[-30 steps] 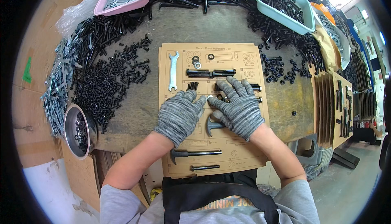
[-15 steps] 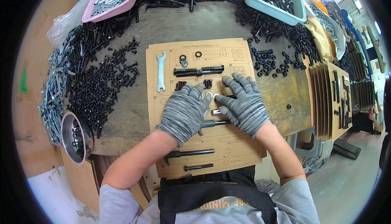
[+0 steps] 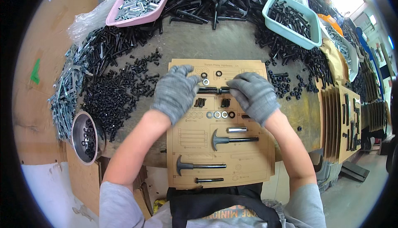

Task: The person assembles hardware kits by picking bolts, nuts, washers, and hammers from bins and piles, then arranging them on printed cardboard templates. They repeatedly complete one template, stack it, and begin a new one, maintaining a steady workflow.

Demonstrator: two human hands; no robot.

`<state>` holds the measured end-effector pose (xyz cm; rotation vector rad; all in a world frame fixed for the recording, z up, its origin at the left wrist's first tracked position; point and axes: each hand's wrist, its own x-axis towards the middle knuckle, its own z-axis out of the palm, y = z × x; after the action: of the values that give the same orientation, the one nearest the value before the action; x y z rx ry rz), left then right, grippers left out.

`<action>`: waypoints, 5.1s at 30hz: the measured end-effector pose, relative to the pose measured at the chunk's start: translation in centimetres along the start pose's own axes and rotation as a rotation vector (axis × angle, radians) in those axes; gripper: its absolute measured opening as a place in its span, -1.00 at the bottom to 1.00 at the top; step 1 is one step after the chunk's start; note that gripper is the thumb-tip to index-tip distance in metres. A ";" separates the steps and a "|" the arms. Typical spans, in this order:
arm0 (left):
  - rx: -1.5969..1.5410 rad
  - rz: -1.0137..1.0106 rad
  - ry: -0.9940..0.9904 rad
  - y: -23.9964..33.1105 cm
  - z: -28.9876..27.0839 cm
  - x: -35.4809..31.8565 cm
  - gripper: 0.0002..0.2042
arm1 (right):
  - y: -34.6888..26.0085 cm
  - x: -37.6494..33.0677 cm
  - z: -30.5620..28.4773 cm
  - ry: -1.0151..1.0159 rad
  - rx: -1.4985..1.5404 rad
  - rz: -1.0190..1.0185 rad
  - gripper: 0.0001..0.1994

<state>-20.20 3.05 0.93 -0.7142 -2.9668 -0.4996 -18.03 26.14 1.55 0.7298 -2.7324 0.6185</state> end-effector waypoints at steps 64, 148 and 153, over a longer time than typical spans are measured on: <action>-0.304 0.009 0.392 -3.8 0.8 -3.4 -0.78 | 4.1 -3.7 -1.9 0.130 0.169 0.417 -0.77; 0.008 0.209 -0.132 11.8 5.6 -12.3 -0.84 | -2.8 -18.6 -2.8 -0.270 0.113 0.316 -0.77; -0.184 0.109 0.014 9.0 1.9 -14.1 -0.83 | -5.9 -15.7 -4.8 -0.226 0.233 0.412 -0.73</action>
<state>-3.48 5.06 0.11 -0.8774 -2.8750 -0.7721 -1.12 30.21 2.48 0.2891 -3.0828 1.0111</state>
